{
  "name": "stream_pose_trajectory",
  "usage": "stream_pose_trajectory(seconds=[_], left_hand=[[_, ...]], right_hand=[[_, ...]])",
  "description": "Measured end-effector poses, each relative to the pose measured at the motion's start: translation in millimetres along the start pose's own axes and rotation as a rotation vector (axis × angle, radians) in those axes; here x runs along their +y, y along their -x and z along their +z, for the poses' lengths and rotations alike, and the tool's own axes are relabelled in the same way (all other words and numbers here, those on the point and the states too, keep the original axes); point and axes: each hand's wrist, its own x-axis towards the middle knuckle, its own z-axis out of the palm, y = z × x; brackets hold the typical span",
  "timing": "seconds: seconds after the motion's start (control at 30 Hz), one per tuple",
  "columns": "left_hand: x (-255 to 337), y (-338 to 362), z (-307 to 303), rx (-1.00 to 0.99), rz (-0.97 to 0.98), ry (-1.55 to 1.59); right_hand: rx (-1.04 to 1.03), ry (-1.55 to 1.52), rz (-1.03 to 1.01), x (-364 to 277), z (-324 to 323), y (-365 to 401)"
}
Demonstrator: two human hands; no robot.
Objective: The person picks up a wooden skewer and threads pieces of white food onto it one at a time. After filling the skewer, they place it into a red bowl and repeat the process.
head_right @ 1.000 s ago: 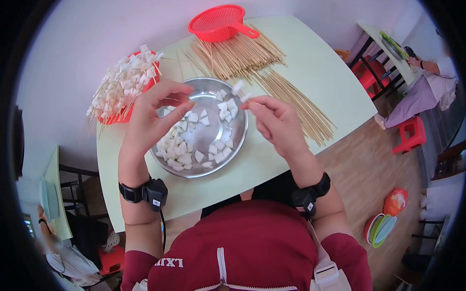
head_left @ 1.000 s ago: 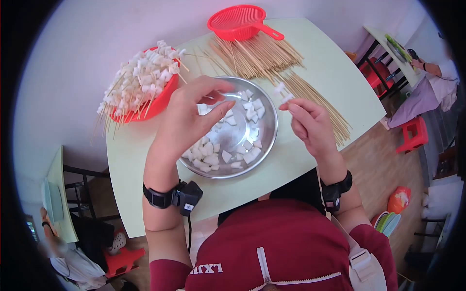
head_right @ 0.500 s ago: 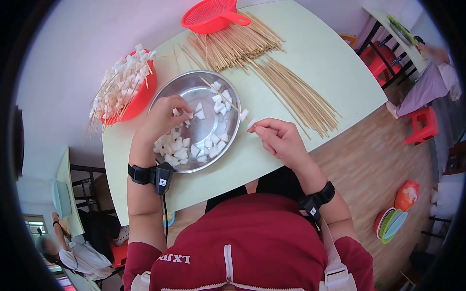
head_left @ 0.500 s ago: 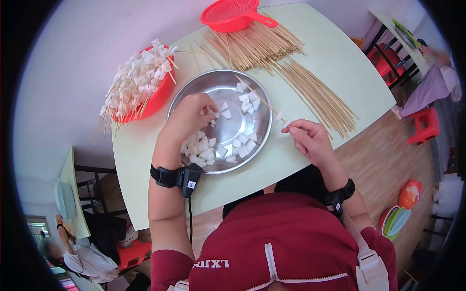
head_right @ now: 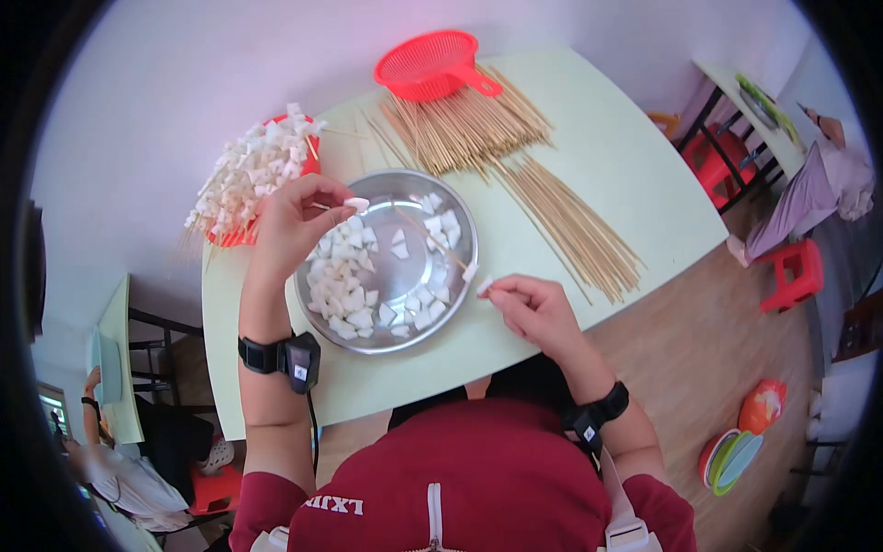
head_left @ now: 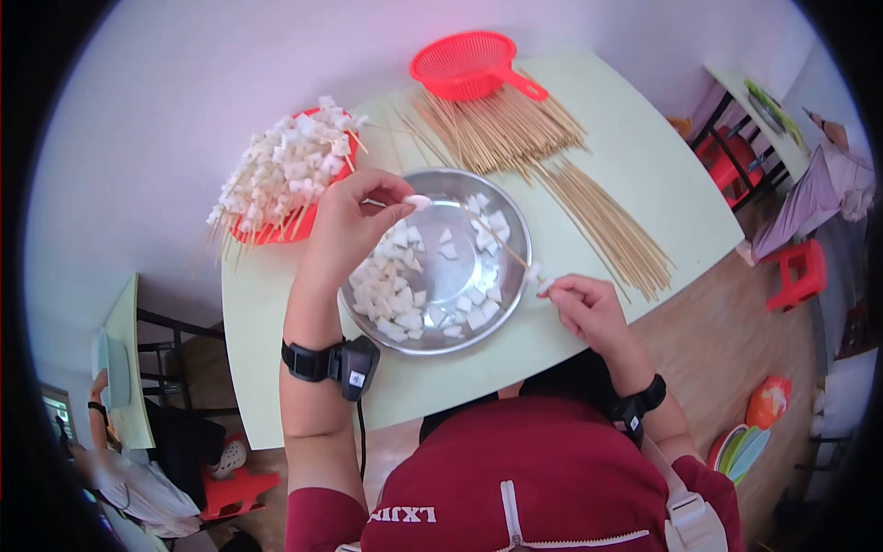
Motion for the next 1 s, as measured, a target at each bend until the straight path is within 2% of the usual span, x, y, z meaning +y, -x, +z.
stream_pose_trajectory(seconds=[0.07,0.17,0.23,0.5,0.57,0.67,1.0], left_hand=[[18.1,3.2,-8.2,0.08,-0.039,0.181],[33.3,9.7,-12.4,0.201,0.039,0.35],[42.8,13.8,-17.4,0.232,0.054,0.335],[48.3,20.5,-25.6,0.32,0.077,0.436],[50.5,20.4,-26.4,0.331,0.102,0.451],[53.1,21.9,-27.6,0.338,0.061,0.476],[50.1,20.7,-26.5,0.356,0.098,0.473]], right_hand=[[-0.039,-0.007,-0.032,-6.4,5.4,-1.2],[-0.067,-0.027,-0.072,-21.7,18.7,-2.8],[-0.082,-0.043,-0.151,-30.4,24.6,-6.0],[-0.105,-0.018,-0.227,-48.7,45.8,-11.2],[-0.079,-0.023,-0.18,-53.2,48.5,-12.0],[-0.084,-0.007,-0.19,-55.0,50.5,-12.3],[-0.106,0.006,-0.19,-62.8,52.3,-12.2]])
